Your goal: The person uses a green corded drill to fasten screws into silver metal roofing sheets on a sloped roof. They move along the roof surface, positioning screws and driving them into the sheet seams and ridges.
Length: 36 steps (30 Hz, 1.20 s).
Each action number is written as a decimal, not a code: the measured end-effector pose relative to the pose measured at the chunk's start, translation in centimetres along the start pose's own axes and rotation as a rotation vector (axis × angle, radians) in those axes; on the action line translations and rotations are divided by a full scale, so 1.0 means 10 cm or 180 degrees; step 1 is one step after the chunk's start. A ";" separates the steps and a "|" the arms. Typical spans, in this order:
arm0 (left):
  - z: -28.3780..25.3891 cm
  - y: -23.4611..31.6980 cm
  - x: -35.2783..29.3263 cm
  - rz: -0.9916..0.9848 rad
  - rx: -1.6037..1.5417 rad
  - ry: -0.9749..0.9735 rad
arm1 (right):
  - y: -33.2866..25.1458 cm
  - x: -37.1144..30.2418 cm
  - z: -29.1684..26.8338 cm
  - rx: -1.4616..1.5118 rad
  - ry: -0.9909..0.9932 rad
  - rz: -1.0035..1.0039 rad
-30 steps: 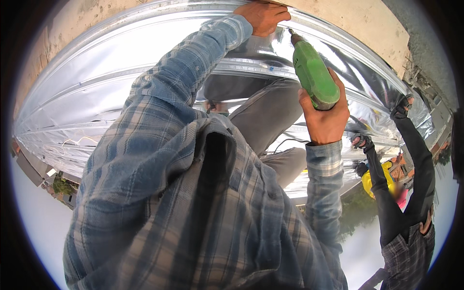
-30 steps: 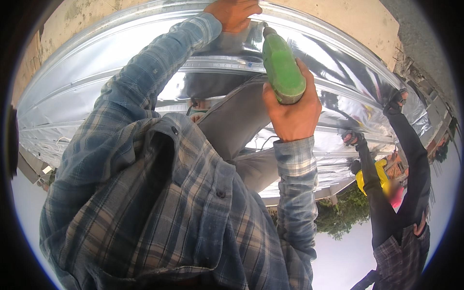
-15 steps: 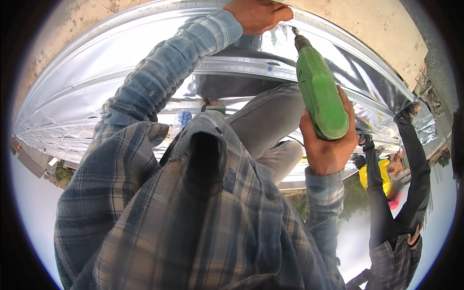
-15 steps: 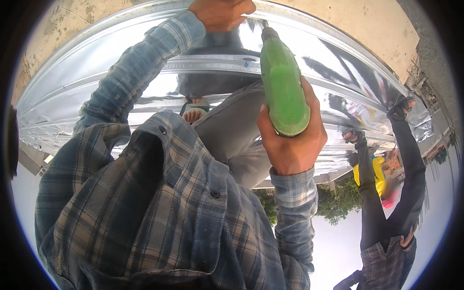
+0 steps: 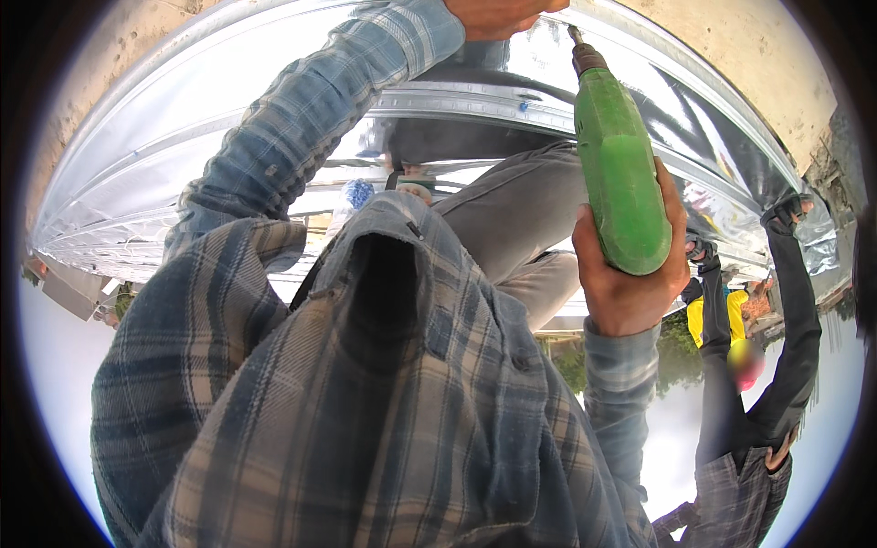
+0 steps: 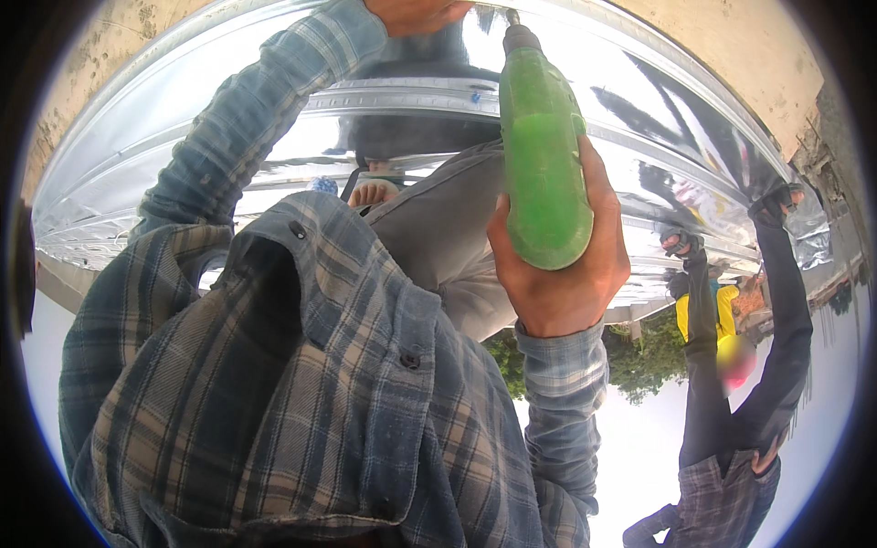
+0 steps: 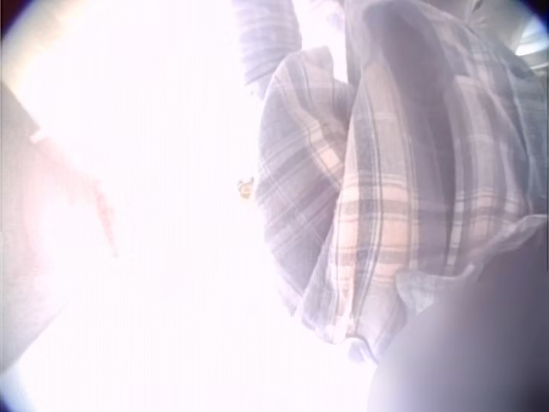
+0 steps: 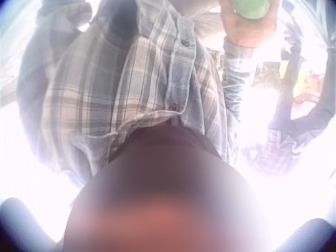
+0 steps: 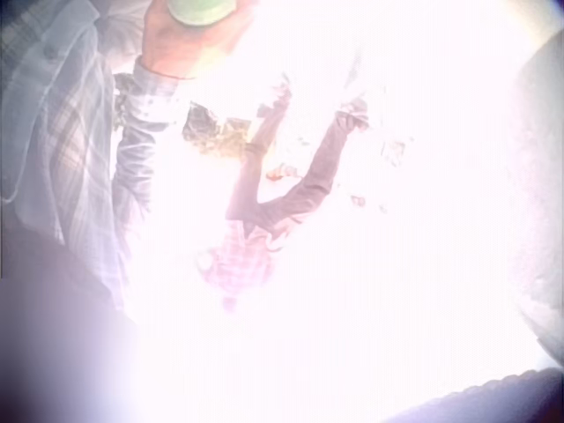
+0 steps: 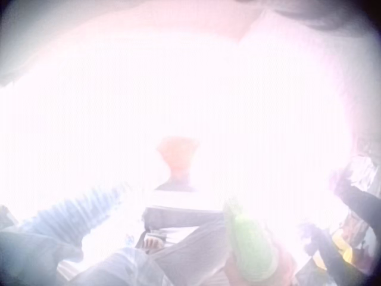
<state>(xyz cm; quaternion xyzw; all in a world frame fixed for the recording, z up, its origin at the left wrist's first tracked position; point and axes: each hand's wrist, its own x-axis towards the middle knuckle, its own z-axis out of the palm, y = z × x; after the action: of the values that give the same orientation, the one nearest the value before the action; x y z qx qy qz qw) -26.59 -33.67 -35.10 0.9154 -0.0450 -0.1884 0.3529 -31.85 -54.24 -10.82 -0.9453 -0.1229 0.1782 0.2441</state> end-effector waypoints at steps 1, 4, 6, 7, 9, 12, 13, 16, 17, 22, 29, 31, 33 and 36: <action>0.02 -0.03 0.02 -0.0086 -0.0035 -0.0043 | 0.01 0.00 0.00 -0.0041 0.0005 -0.0024; 0.09 -0.10 0.02 0.0218 0.0174 0.0377 | 0.00 0.00 0.01 -0.0125 0.0028 -0.0068; 0.39 -0.38 0.05 0.0843 0.0401 0.0984 | -0.02 -0.02 0.03 -0.0111 0.0025 -0.0127; 0.41 -0.39 0.04 0.1177 0.0506 0.1268 | -0.01 -0.02 0.03 -0.0121 0.0002 -0.0122; 0.46 -0.39 0.06 0.0877 0.0519 0.1050 | 0.00 -0.02 0.02 -0.0142 -0.0047 -0.0112; 0.51 -0.47 0.09 0.0642 0.0309 0.0599 | -0.01 -0.02 0.04 -0.0207 -0.0021 -0.0239; 0.47 -0.45 0.10 0.0615 0.0195 0.0432 | 0.00 -0.01 0.04 -0.0210 -0.0022 -0.0259; 0.39 -0.33 0.09 0.0227 0.0277 0.0666 | 0.00 -0.01 0.04 -0.0171 -0.0042 -0.0254; 0.34 -0.29 0.06 0.0225 0.0166 0.0682 | -0.02 -0.02 0.03 -0.0124 -0.0055 -0.0204; 0.21 -0.19 0.02 0.0338 -0.0016 0.0678 | -0.03 -0.03 0.05 -0.0174 -0.0064 -0.0202; 0.21 -0.20 0.03 0.0360 -0.0007 0.0734 | -0.06 -0.02 0.05 -0.0366 -0.0126 -0.0224; 0.21 -0.20 0.03 0.0356 -0.0004 0.0736 | -0.05 -0.03 0.07 -0.0453 -0.0122 -0.0297; 0.20 -0.20 0.04 0.0377 -0.0004 0.0739 | -0.01 -0.03 0.08 -0.0561 -0.0100 -0.0391; 0.21 -0.20 0.04 0.0393 0.0000 0.0746 | 0.00 -0.01 0.12 -0.0407 -0.0133 -0.0182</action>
<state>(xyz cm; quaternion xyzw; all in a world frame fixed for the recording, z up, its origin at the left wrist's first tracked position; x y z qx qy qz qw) -27.06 -33.61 -37.96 0.9266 -0.0598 -0.0582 0.3666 -32.40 -53.76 -11.76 -0.9511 -0.1661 0.1827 0.1856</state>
